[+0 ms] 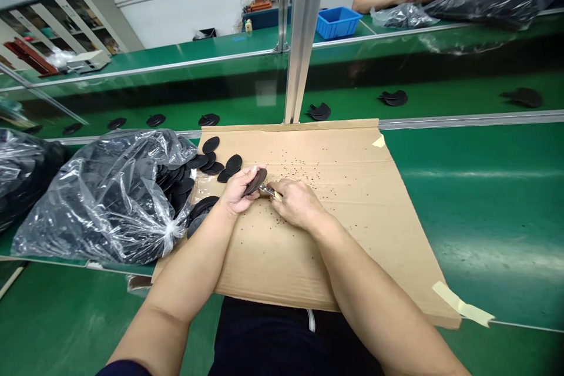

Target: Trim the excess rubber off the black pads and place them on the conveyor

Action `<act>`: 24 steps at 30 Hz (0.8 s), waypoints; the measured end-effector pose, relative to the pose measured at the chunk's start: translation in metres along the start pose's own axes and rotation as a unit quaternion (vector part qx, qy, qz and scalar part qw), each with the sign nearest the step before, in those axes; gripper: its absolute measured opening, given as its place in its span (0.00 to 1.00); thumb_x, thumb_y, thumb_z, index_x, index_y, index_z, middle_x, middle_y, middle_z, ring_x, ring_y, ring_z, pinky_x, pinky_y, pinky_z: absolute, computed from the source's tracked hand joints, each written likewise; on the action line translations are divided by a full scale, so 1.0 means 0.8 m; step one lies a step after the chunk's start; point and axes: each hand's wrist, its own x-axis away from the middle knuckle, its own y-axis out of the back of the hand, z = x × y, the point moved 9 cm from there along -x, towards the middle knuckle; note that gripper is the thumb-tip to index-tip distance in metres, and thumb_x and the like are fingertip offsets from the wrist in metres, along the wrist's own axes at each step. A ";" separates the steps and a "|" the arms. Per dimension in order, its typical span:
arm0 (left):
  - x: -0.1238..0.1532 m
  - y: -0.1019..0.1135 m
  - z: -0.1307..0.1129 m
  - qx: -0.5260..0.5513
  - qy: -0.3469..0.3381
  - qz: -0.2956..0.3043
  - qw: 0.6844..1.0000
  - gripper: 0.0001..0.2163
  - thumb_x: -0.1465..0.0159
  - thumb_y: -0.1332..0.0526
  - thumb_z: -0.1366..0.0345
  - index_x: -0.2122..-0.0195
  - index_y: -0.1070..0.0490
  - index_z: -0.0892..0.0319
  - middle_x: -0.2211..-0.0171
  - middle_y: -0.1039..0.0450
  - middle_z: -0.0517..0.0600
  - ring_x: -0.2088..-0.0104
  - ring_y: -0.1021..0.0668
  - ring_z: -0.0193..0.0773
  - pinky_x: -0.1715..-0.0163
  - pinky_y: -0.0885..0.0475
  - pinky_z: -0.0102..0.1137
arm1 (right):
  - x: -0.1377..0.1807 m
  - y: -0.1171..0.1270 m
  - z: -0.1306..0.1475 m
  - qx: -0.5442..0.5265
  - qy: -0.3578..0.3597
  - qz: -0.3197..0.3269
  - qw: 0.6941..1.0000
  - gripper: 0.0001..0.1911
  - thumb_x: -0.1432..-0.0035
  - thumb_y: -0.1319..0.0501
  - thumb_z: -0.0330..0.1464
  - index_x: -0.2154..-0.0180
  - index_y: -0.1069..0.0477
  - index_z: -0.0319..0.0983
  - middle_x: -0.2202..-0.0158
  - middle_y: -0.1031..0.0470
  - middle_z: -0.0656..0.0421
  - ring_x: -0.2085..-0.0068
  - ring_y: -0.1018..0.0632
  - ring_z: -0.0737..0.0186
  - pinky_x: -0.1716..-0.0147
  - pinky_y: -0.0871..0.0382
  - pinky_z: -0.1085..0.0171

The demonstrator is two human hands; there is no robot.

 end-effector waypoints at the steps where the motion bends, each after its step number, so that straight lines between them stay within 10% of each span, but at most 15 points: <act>1: 0.000 0.001 0.001 -0.001 0.001 -0.005 1.000 0.12 0.45 0.32 0.67 0.61 0.27 0.66 0.78 0.37 0.44 0.87 0.39 0.23 0.91 0.49 0.18 | 0.000 -0.001 0.000 0.009 -0.002 0.012 1.000 0.15 0.43 0.46 0.30 0.55 0.27 0.43 0.61 0.23 0.57 0.60 0.24 0.58 0.62 0.35 0.64; 11: -0.001 0.006 0.007 -0.012 0.019 -0.029 0.999 0.10 0.42 0.34 0.67 0.61 0.29 0.65 0.78 0.37 0.43 0.87 0.39 0.22 0.91 0.50 0.18 | 0.001 -0.005 -0.002 0.053 -0.016 0.015 0.998 0.13 0.44 0.46 0.31 0.59 0.27 0.41 0.60 0.23 0.53 0.62 0.24 0.56 0.67 0.36 0.64; 16: -0.001 -0.004 0.004 0.038 0.032 0.002 0.999 0.07 0.38 0.38 0.68 0.60 0.30 0.65 0.77 0.37 0.44 0.86 0.39 0.22 0.91 0.49 0.17 | -0.001 -0.001 -0.009 -0.159 -0.032 -0.029 0.986 0.09 0.47 0.44 0.32 0.66 0.25 0.41 0.69 0.24 0.58 0.67 0.25 0.59 0.68 0.37 0.63; 22: -0.011 0.007 -0.004 0.013 -0.067 -0.062 0.996 0.16 0.45 0.31 0.62 0.61 0.33 0.62 0.74 0.32 0.45 0.81 0.29 0.28 0.84 0.35 0.22 | 0.000 -0.021 -0.048 -0.662 -0.129 -0.036 0.738 0.21 0.54 0.38 0.41 0.58 0.29 0.38 0.76 0.32 0.63 0.76 0.30 0.65 0.74 0.35 0.63; 24: -0.014 0.007 -0.002 -0.016 -0.102 -0.066 0.992 0.20 0.50 0.28 0.61 0.62 0.35 0.61 0.71 0.28 0.47 0.79 0.27 0.31 0.81 0.31 0.26 | 0.001 -0.005 -0.060 -0.666 -0.122 -0.099 0.729 0.20 0.55 0.36 0.40 0.59 0.30 0.38 0.77 0.35 0.64 0.76 0.32 0.66 0.75 0.36 0.65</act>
